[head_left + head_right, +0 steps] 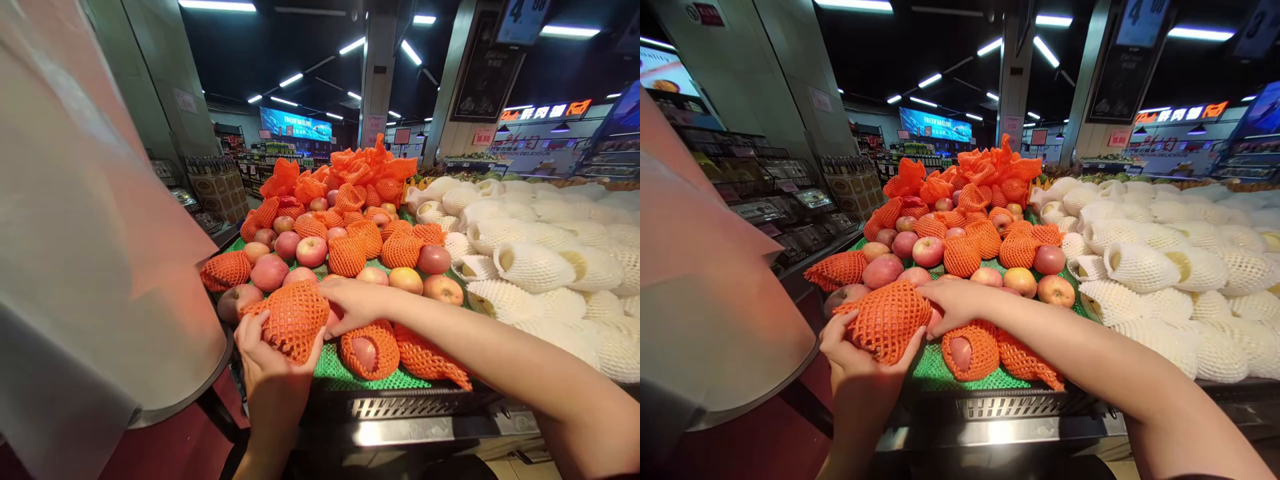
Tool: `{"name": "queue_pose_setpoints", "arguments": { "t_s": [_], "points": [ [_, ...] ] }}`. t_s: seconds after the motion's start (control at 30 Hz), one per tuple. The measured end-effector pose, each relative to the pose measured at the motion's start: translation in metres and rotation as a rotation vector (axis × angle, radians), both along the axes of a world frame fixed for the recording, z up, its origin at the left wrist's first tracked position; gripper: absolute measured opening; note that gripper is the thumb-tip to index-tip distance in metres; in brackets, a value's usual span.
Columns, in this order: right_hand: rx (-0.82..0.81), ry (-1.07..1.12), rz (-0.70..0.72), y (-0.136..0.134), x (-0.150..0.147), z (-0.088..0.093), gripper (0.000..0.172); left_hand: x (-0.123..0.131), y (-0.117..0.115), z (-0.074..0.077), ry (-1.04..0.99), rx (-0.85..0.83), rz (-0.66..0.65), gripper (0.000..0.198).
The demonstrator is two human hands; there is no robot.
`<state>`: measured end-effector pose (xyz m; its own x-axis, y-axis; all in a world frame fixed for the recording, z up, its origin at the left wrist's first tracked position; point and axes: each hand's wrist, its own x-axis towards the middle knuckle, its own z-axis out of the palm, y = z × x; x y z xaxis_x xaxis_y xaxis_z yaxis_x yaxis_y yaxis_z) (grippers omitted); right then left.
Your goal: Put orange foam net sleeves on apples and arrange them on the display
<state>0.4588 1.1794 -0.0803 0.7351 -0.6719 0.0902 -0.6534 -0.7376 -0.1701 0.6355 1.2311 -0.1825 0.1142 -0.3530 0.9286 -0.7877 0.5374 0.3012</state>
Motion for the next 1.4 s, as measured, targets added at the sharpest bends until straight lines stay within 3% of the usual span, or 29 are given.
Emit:
{"name": "queue_pose_setpoints", "arguments": {
  "t_s": [0.17, 0.37, 0.5, 0.67, 0.83, 0.93, 1.03, 1.1, 1.17, 1.27, 1.33, 1.4],
  "points": [
    [-0.103, 0.036, -0.148, 0.007, -0.005, 0.005, 0.060, -0.003, 0.015, 0.006, 0.036, 0.179, 0.011, 0.077],
    [-0.005, 0.080, -0.202, 0.009, -0.007, 0.010, 0.059, 0.004, 0.020, 0.010, -0.246, 0.396, -0.052, 0.057],
    [0.050, 0.074, -0.221, 0.011, -0.006, 0.009, 0.063, 0.008, 0.018, 0.008, -0.359, 0.379, -0.099, 0.054],
    [0.091, 0.036, -0.208, 0.014, -0.008, 0.008, 0.067, 0.009, 0.018, 0.007, -0.325, 0.351, -0.114, 0.049],
    [-0.027, 0.159, -0.158, 0.017, -0.005, 0.011, 0.060, 0.008, 0.017, 0.003, -0.193, 0.311, -0.007, 0.066],
    [0.041, 0.194, -0.098, 0.012, -0.009, 0.021, 0.055, 0.007, 0.016, 0.000, -0.125, 0.295, -0.036, 0.081],
    [0.286, 0.174, -0.018, -0.011, -0.023, 0.042, 0.044, 0.008, 0.014, -0.002, -0.164, 0.214, -0.056, 0.091],
    [0.385, 0.118, -0.039, -0.036, -0.036, 0.059, 0.035, 0.008, 0.012, -0.003, -0.214, 0.124, -0.088, 0.096],
    [0.182, 0.020, -0.225, -0.067, -0.048, 0.076, 0.028, 0.008, 0.012, -0.003, -0.245, 0.080, -0.111, 0.097],
    [-0.319, -0.080, -0.618, -0.115, -0.057, 0.092, 0.029, 0.007, 0.012, -0.003, -0.241, 0.082, -0.114, 0.095],
    [-0.422, -0.047, -0.791, -0.145, -0.057, 0.097, 0.038, 0.007, 0.012, -0.002, -0.221, 0.067, -0.125, 0.096],
    [-0.371, 0.019, -0.876, -0.171, -0.054, 0.099, 0.049, 0.007, 0.012, -0.002, -0.214, 0.055, -0.137, 0.091]
  ]
}}
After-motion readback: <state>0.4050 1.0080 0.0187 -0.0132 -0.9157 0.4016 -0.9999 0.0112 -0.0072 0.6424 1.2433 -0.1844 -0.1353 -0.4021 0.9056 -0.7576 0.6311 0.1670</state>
